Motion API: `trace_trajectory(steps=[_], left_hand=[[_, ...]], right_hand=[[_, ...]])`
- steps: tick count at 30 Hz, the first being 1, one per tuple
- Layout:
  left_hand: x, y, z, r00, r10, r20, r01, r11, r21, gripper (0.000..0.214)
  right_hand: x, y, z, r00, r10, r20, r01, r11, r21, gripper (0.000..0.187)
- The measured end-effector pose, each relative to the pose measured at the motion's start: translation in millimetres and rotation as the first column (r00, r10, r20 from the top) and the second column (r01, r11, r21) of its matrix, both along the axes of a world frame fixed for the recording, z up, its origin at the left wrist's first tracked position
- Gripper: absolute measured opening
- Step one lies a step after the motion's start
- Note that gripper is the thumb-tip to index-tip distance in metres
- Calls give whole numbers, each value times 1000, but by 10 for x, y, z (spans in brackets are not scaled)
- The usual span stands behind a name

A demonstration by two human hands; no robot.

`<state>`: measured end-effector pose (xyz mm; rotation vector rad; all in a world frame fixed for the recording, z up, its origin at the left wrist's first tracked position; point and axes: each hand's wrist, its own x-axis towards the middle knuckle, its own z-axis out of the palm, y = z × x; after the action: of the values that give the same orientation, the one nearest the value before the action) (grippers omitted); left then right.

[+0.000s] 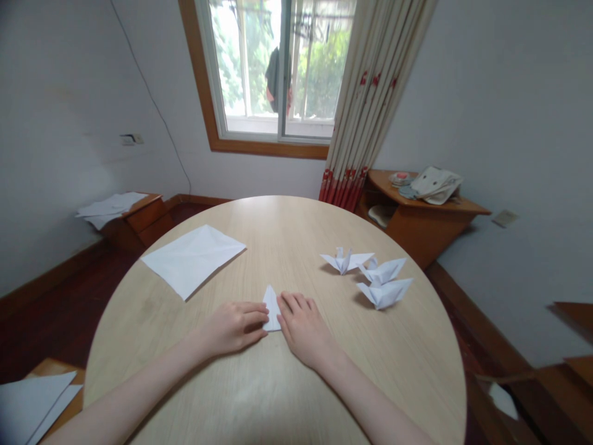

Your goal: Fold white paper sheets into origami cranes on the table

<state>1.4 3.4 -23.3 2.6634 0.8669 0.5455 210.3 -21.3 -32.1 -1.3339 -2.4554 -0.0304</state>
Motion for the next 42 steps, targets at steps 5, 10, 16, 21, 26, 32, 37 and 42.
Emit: trace_trajectory(steps=[5,10,16,21,26,32,37,42], left_hand=[[5,-6,-23,997,-76,20,73,993,95,17],[15,-12,-28,995,-64,70,55,991,118,18],[16,-17,-49,996,-33,88,20,989,148,19],[10,-16,-45,993,-42,107,24,985,170,18],[6,0,-50,996,-38,76,17,968,250,21],[28,4,-34,991,-21,136,-20,956,292,24],[68,-32,0,976,54,212,-79,991,110,21],[103,-61,3,926,158,344,-143,987,-71,23]], right_hand=[[-17,-11,-5,1000,-10,27,8,998,58,33],[-51,-15,18,997,-63,52,57,994,97,26],[-37,-11,39,994,-88,-68,91,995,40,35],[-17,3,35,960,-71,-272,44,993,-107,31],[-1,36,21,889,-75,-451,2,987,-159,31],[2,43,42,826,-100,-555,18,988,-152,32],[3,33,37,821,-83,-566,31,994,-100,27],[-3,28,36,832,-48,-552,32,999,-38,23]])
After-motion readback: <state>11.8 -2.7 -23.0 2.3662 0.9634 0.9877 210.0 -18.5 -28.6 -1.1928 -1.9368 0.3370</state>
